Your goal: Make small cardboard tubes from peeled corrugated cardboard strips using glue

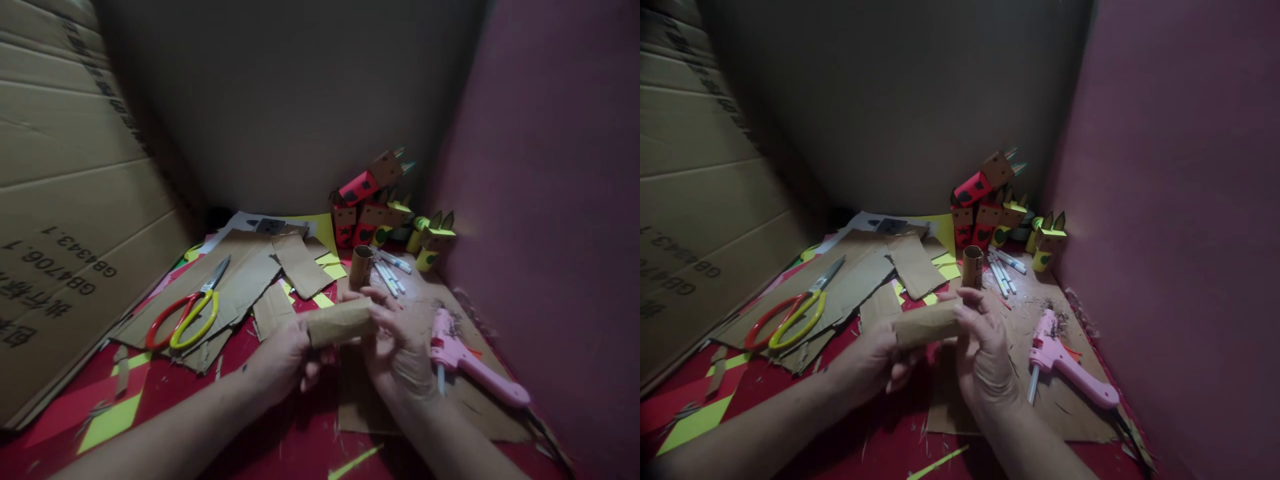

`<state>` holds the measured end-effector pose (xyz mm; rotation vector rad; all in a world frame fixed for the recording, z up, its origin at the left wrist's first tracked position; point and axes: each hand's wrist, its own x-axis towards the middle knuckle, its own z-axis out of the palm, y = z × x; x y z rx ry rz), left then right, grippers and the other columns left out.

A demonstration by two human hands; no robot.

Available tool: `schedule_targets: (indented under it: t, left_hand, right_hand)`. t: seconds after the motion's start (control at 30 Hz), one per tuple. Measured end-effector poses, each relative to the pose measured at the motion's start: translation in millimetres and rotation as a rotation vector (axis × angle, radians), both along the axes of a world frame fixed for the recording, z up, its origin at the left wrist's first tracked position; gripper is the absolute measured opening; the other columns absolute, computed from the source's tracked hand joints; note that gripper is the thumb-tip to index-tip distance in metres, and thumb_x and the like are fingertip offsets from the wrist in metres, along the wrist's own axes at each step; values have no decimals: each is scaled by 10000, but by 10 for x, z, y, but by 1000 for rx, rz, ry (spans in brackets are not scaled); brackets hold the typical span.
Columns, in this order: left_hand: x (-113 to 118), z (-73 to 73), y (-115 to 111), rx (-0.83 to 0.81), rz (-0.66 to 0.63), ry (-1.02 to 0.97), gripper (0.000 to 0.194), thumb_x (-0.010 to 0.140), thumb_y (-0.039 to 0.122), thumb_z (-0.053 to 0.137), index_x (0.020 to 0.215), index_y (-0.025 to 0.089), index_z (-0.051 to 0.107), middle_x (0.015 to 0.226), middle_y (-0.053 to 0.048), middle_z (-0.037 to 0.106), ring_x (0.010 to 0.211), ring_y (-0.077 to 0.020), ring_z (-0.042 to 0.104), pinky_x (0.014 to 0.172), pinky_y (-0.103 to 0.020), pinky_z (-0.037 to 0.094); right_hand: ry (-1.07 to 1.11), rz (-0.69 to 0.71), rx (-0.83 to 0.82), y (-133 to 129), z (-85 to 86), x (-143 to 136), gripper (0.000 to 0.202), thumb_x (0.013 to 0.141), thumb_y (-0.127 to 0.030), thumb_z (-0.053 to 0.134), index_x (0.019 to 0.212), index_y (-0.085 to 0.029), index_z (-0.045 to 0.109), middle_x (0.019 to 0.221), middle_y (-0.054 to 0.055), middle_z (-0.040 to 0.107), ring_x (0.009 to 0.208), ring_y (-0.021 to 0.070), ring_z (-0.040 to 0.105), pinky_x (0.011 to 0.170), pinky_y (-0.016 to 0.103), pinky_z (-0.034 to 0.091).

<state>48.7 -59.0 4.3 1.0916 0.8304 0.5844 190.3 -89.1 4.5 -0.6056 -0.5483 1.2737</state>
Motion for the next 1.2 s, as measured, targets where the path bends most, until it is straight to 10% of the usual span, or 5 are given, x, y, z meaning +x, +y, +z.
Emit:
schedule_targets:
  t: [0.17, 0.4, 0.6, 1.2]
  left_hand:
    - [-87, 466, 392, 527, 31, 447, 119, 662, 147, 505, 723, 162, 606, 445, 62, 443, 359, -68, 378, 357, -183, 276]
    - [499, 813, 714, 1278, -150, 1075, 218, 725, 184, 488, 782, 172, 699, 669, -46, 634, 597, -142, 539, 510, -241, 309]
    - [930, 678, 876, 1291, -214, 1188, 172, 698, 242, 552, 752, 168, 698, 707, -87, 653, 640, -195, 583, 496, -258, 304]
    - [1136, 772, 871, 1361, -242, 1299, 238, 730, 252, 543, 895, 183, 701, 852, -124, 681, 808, -251, 634, 617, -284, 419]
  right_hand:
    - [-140, -376, 193, 49, 129, 285, 129, 715, -195, 584, 827, -176, 646, 818, 30, 665, 869, 195, 601, 911, 396, 401]
    - [-156, -437, 224, 39, 190, 397, 75, 720, -192, 575, 744, -180, 645, 724, 10, 644, 734, 157, 591, 772, 336, 431]
    - [-117, -455, 214, 91, 146, 452, 70, 715, -219, 591, 739, -177, 641, 693, 9, 652, 670, 150, 589, 717, 326, 435]
    - [-37, -442, 201, 68, 201, 493, 60, 703, -205, 583, 710, -169, 632, 664, 2, 642, 606, 136, 580, 635, 296, 434]
